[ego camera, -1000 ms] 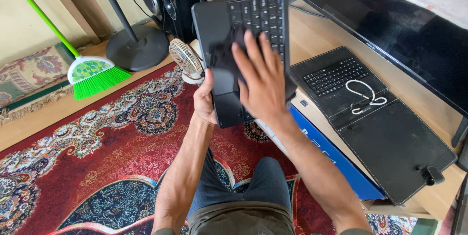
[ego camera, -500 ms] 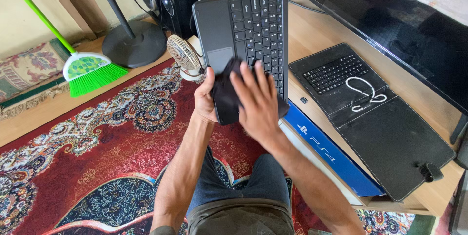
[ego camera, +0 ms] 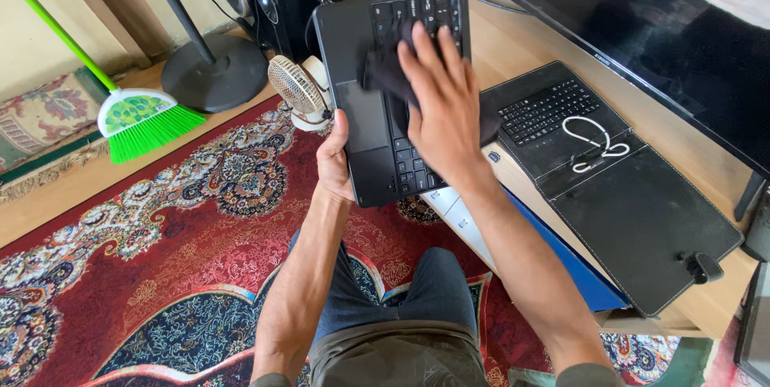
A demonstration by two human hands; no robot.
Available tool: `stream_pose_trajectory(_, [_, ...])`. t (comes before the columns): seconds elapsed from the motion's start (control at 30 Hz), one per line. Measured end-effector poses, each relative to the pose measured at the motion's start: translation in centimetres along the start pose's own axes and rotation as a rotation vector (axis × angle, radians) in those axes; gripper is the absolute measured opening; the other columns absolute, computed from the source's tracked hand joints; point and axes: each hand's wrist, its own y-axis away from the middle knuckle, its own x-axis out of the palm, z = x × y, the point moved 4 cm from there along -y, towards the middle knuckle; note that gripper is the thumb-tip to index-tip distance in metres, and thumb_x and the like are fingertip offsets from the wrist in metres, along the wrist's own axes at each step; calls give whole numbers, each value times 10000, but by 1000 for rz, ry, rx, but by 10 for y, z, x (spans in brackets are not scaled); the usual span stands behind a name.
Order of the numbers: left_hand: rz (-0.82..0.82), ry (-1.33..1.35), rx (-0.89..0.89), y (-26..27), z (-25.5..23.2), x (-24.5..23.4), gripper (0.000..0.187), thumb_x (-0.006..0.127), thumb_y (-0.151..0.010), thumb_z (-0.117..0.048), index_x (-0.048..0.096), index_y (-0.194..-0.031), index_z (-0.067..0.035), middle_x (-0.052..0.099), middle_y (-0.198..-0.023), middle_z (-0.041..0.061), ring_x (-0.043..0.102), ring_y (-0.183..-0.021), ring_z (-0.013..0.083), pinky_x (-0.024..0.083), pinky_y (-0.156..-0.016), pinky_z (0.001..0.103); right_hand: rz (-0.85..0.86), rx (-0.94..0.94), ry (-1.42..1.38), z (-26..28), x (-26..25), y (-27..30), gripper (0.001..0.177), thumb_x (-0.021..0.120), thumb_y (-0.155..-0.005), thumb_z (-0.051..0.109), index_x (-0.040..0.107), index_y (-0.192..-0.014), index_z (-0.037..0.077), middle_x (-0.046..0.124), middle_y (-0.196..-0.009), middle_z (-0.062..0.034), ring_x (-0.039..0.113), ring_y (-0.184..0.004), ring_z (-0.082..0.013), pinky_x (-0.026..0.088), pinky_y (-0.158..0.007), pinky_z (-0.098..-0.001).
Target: The person picks up a tablet case from a desk, holds it with both hands, and wipes the exterior surfaces and keyboard with a dark cloth.
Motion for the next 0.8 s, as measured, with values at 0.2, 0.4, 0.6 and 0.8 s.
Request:
stream_pose_trajectory(0.2, [-75,28,83,-10,-5,7,547,568,-1023,-413,561,-1410,-26,674,-1331,164,708,-1154,313,577,-1035,485,62,-45,9,29,-4,60,681,694,-810,-28,555,-1471,61,435,-1620,-88,434,-1458,-339,389,-1137,-504])
stream_pose_trajectory(0.4, [35,-9,135,-16,-18,9,516,572,-1073,-430,571,-1366,-6,686,-1275,176,698,-1131,332,576,-1014,489,146,-38,-60,36,-9,110,611,671,-790,-31,614,-1391,62,520,-1558,-77,480,-1386,-303,410,-1080,-463])
stream_pose_trajectory(0.6, [-169,-374,255,-26,-27,13,390,596,-1027,-325,597,-1333,-83,703,-1158,93,707,-1030,228,589,-898,412,225,425,-565,-20,-15,123,393,640,-923,112,634,-1314,66,700,-1286,-106,666,-1181,-265,522,-1045,-411])
stream_pose_trajectory(0.8, [-24,-1504,602,-11,5,80,551,563,-1095,-193,353,-1594,-91,676,-1360,131,668,-1204,268,529,-1057,395,2,1195,-1313,-62,-11,94,380,655,-976,253,634,-1300,54,735,-1118,-88,722,-955,-205,571,-907,-381])
